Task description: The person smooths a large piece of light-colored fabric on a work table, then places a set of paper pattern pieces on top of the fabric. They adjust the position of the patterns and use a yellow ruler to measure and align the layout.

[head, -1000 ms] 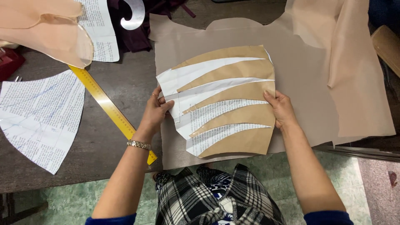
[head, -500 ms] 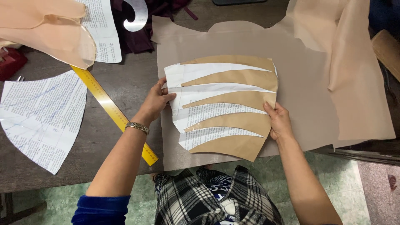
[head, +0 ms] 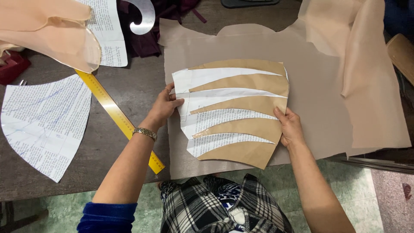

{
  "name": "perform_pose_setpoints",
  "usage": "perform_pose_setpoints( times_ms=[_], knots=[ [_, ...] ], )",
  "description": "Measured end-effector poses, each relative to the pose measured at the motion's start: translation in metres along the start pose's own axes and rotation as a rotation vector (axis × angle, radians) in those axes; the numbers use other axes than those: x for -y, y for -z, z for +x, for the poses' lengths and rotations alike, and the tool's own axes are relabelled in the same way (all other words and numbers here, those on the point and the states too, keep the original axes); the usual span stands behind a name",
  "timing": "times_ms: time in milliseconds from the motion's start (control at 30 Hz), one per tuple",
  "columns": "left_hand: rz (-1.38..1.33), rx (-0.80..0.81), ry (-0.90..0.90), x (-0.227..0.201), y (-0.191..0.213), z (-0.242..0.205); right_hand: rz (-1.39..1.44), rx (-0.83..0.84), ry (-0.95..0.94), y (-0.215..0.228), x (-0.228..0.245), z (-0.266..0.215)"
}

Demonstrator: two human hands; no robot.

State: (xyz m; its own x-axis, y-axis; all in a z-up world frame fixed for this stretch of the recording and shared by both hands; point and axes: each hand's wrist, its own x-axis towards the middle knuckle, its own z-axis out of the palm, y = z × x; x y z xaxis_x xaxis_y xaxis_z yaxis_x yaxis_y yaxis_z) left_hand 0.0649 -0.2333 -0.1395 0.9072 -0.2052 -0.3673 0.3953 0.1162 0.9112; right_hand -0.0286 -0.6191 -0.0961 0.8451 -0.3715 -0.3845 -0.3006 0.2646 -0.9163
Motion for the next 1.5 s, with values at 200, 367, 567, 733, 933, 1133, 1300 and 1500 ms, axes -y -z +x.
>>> perform_pose_setpoints(
  times_ms=[200,367,567,733,933,1133,1300,1500],
  knots=[
    [0.002,-0.008,0.001,-0.007,-0.004,-0.007,0.002,-0.009,-0.018,0.001,-0.005,0.005],
    [0.005,-0.008,0.006,-0.018,-0.009,-0.015,0.006,-0.021,-0.030,-0.008,0.005,-0.002],
    [0.020,-0.020,0.028,-0.013,-0.007,-0.012,0.001,-0.013,-0.049,-0.007,0.006,-0.001],
    [0.013,-0.023,0.016,0.000,-0.002,-0.003,-0.008,-0.018,-0.050,-0.007,0.004,0.002],
    [0.010,-0.032,-0.006,0.004,-0.001,-0.001,-0.007,-0.011,-0.061,-0.009,0.004,0.002],
    [-0.016,-0.028,-0.014,-0.003,-0.004,-0.008,0.003,-0.010,-0.047,-0.010,0.005,0.001],
    [0.003,-0.021,-0.049,0.001,-0.005,-0.004,-0.042,0.017,-0.038,-0.007,0.004,0.003],
    [-0.001,-0.030,-0.033,-0.004,-0.004,-0.007,-0.010,-0.010,-0.024,-0.006,-0.003,0.009]
  ],
)
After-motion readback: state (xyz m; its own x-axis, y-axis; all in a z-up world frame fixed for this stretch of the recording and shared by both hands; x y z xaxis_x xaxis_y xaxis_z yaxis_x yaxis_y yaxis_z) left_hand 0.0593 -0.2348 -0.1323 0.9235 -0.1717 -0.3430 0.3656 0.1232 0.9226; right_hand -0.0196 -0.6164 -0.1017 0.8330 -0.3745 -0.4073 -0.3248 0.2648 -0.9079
